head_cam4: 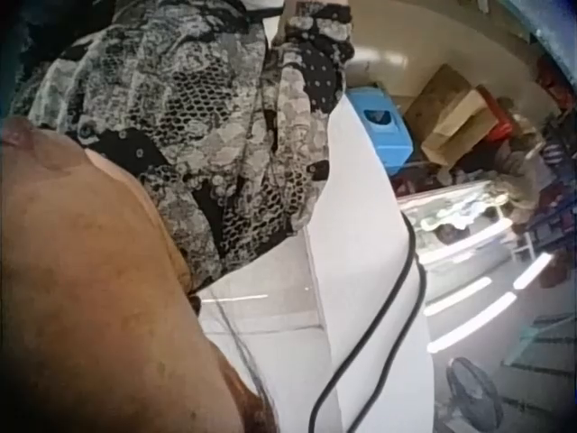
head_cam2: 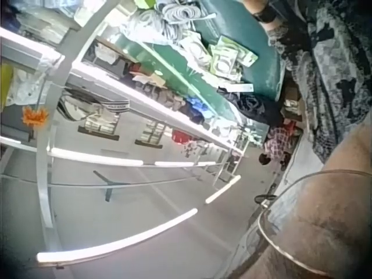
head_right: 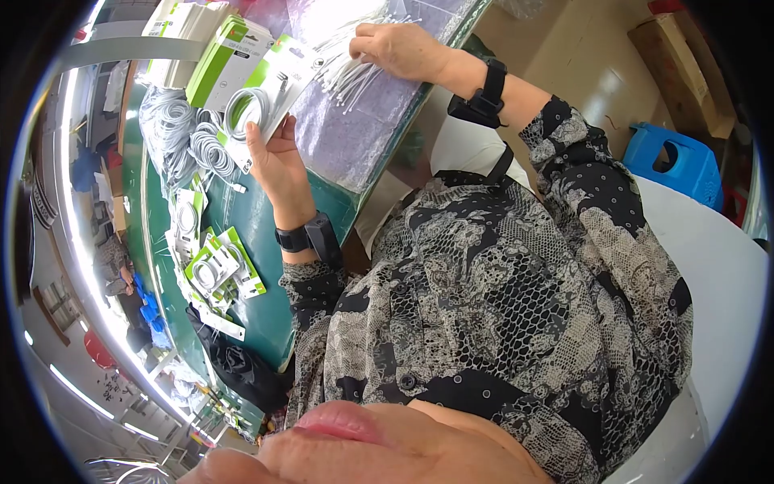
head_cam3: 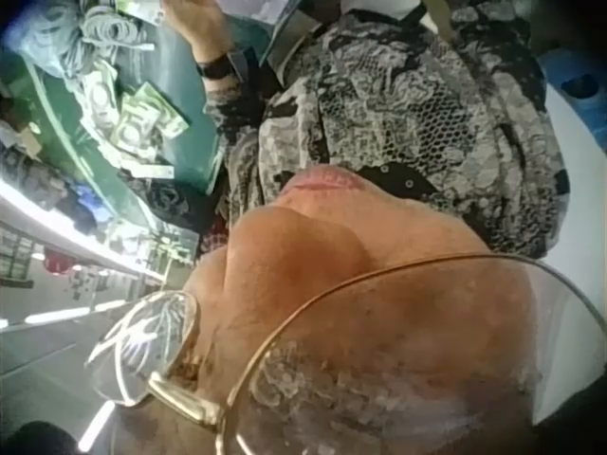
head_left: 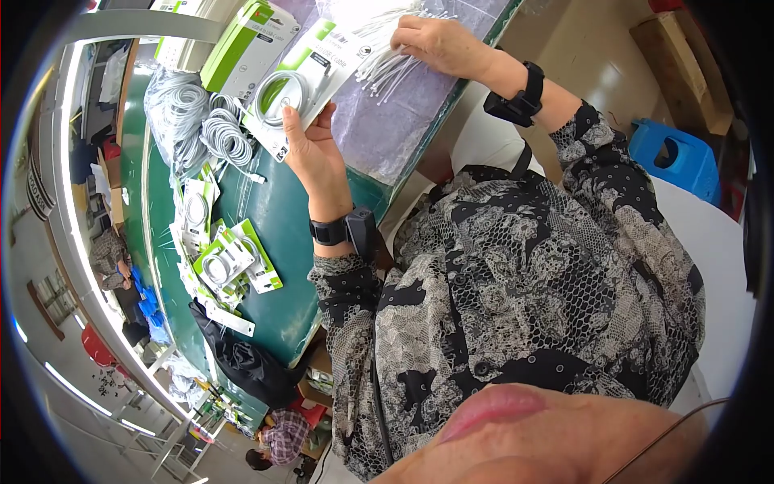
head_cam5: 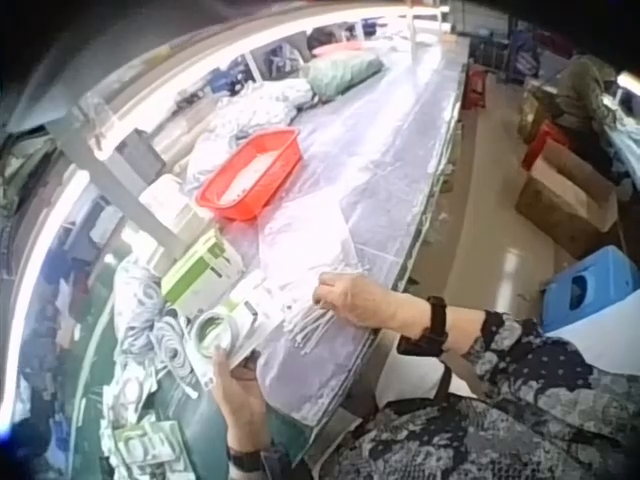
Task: The person secures a USB cable to its cardboard packaging by threading a white plastic tie through the holes and tightening it. They turn the package over to pull the tie ends and then pick up another cable to repeat the process.
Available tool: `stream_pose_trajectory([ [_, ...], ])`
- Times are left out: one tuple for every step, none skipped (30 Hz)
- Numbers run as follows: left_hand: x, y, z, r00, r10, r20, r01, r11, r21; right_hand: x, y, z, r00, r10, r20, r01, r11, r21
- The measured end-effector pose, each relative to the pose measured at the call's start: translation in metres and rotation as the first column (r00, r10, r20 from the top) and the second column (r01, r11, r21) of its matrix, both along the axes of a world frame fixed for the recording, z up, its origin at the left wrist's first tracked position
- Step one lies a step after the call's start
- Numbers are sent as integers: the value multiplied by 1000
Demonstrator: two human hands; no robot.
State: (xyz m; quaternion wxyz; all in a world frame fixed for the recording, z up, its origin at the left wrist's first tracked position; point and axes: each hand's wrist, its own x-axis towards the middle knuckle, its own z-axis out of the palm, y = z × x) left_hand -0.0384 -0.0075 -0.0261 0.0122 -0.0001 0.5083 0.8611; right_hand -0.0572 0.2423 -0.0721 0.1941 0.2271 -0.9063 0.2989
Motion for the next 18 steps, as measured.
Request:
stream_pose_trajectory([
  [0, 0, 0, 1000, 9, -1, -9, 1000, -4, -1, 1, -1, 1000, 21, -14, -21, 1000, 7],
  [0, 0, 0, 1000, 5, 0, -5, 1000, -3, -2, 3, -2, 1000, 18, -12, -18, 1000, 8],
  [0, 0, -1, 1000, 2, 3, -2, 1000, 1, -3, 4, -4, 998, 45, -41, -42, 997, 66],
  [0, -1, -1, 1000, 0, 6, 0, 1000, 4, -4, 5, -6, 995, 75, -69, -66, 990, 125],
  [0, -1, -2, 1000, -2, 8, 1, 1000, 8, -4, 5, -7, 990, 106, -95, -88, 979, 184],
  [0, -1, -3, 1000, -3, 9, 3, 1000, 10, -4, 4, -8, 990, 105, -95, -86, 979, 186],
  [1, -1, -4, 1000, -5, 12, 5, 1000, 10, -3, 3, -9, 994, 87, -63, -75, 983, 167],
  [1, -1, -5, 1000, -6, 16, 6, 1000, 9, -3, 1, -9, 997, 69, -31, -63, 987, 148],
  [1, -1, -5, 1000, -8, 19, 8, 1000, 9, -3, 0, -9, 999, 52, 1, -51, 990, 129],
  [1, -2, -6, 1000, -6, 18, 6, 1000, 11, -5, 0, -9, 999, 53, 0, -53, 990, 131],
  [0, -3, -6, 1000, -7, 13, 7, 1000, 10, -8, 1, -9, 996, 88, -26, -84, 985, 152],
  [0, -4, -6, 1000, -7, 9, 7, 1000, 8, -10, 2, -10, 991, 124, -49, -114, 978, 174],
  [0, -5, -6, 1000, -8, 5, 8, 1000, 6, -11, 2, -10, 985, 160, -72, -143, 970, 196],
  [0, -6, -7, 1000, -7, 5, 7, 1000, 6, -11, 2, -10, 984, 160, -72, -143, 970, 197],
  [-1, -7, -7, 1000, -7, 7, 7, 1000, 7, -12, 0, -10, 983, 167, -80, -147, 966, 211],
  [-1, -8, -8, 1000, -8, 9, 8, 1000, 8, -13, -1, -10, 981, 174, -88, -151, 963, 225],
  [-1, -8, -8, 1000, -8, 12, 8, 1000, 10, -13, -1, -11, 979, 181, -95, -154, 959, 239],
  [-1, -8, -8, 1000, -8, 12, 8, 1000, 11, -13, -1, -11, 979, 181, -94, -154, 958, 241],
])
